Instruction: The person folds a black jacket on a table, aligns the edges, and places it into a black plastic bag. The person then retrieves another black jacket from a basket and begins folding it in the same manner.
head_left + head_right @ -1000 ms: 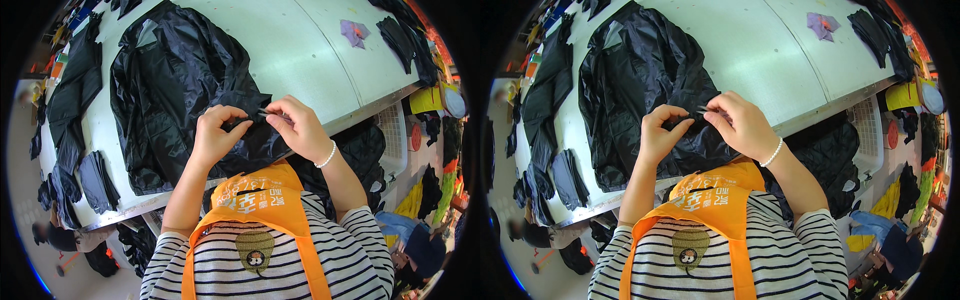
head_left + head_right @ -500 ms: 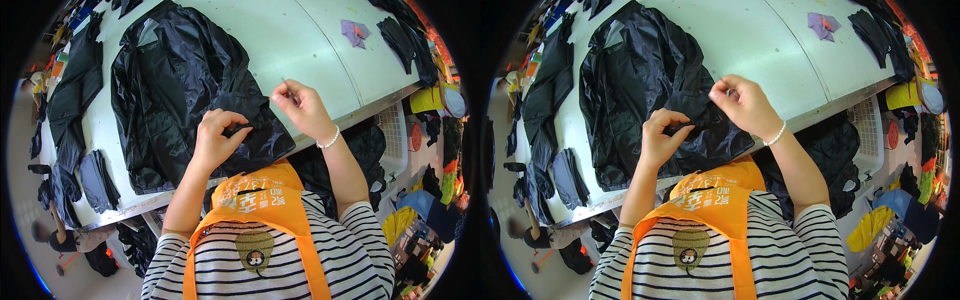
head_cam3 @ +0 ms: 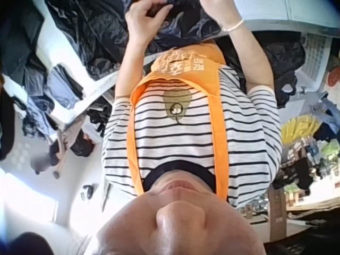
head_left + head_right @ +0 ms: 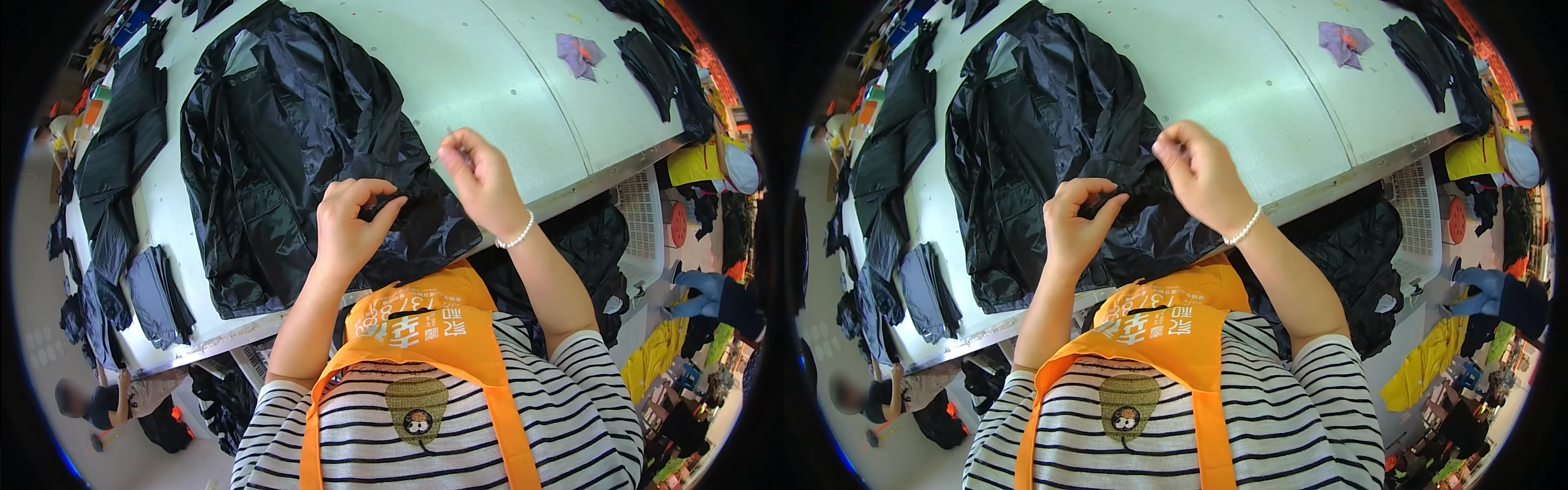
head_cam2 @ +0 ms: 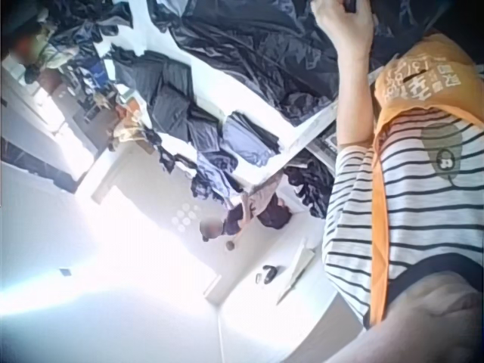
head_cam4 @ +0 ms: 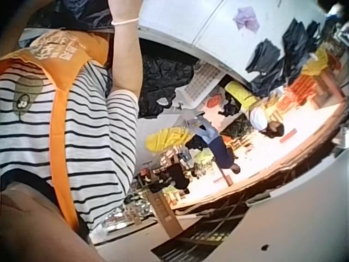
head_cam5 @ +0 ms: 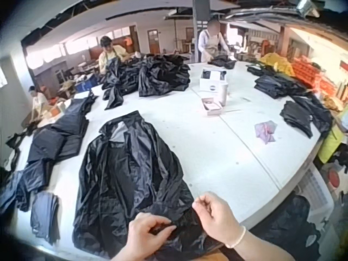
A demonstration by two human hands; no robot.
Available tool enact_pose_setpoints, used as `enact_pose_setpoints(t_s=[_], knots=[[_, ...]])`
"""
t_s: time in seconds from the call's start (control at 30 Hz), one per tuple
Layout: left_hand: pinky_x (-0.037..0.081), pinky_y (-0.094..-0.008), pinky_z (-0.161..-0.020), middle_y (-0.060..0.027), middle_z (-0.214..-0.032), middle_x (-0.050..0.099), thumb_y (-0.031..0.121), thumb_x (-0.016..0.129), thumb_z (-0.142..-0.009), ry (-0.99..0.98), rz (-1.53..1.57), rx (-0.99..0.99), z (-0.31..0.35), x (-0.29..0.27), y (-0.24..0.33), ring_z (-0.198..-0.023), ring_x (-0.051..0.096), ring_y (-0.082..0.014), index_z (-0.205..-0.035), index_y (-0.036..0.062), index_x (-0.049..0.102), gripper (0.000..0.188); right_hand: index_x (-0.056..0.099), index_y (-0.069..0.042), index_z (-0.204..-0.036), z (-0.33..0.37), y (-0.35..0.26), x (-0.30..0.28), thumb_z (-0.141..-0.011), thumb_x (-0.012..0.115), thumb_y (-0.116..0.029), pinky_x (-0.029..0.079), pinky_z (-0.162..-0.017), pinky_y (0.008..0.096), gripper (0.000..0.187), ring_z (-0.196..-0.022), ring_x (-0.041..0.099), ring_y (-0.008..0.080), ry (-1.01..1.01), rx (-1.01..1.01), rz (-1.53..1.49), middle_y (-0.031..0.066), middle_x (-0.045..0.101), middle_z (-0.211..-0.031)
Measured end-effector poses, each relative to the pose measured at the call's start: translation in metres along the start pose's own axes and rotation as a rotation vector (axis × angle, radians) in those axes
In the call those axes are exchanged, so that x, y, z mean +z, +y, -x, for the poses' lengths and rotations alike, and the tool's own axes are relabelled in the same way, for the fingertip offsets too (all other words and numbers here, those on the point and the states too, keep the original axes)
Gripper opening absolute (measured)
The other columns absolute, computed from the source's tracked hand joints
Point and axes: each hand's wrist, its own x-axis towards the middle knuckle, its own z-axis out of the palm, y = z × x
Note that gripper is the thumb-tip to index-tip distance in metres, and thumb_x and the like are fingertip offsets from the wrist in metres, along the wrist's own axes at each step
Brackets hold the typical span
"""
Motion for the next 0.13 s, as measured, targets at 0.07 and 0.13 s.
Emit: enact_pose_setpoints(t_s=[0.07, 0.13], knots=[[0.042, -0.0249, -0.056, -0.0033, -0.071, 0.061, 0.006, 0.078, -0.067, 0.021, 0.029, -0.014, 0.001, -0.002, 0.000, -0.060, 0.051, -0.0131, -0.080, 0.0041, 0.067, 0.017, 0.057, 0.000, -0.087, -0.010, 0.007, -0.009, -0.091, 0.058, -0.015, 0.040, -0.052, 0.0244, 0.015, -0.055, 0.046, 0.0102, 0.102, 0.010, 0.205, 0.0041, 0.055, -0.067], [0.043, -0.0253, -0.057, -0.0038, -0.073, 0.063, 0.007, 0.078, -0.068, 0.025, 0.052, -0.038, 0.001, -0.002, 0.001, -0.060, 0.052, -0.0132, -0.081, 0.0041, 0.067, 0.017, 0.058, 0.000, -0.089, -0.016, 0.026, -0.021, -0.092, 0.057, -0.016, 0.045, -0.056, 0.0265, 0.015, -0.056, 0.052, 0.0162, 0.200, 0.006, 0.359, 0.0062, 0.059, -0.071]])
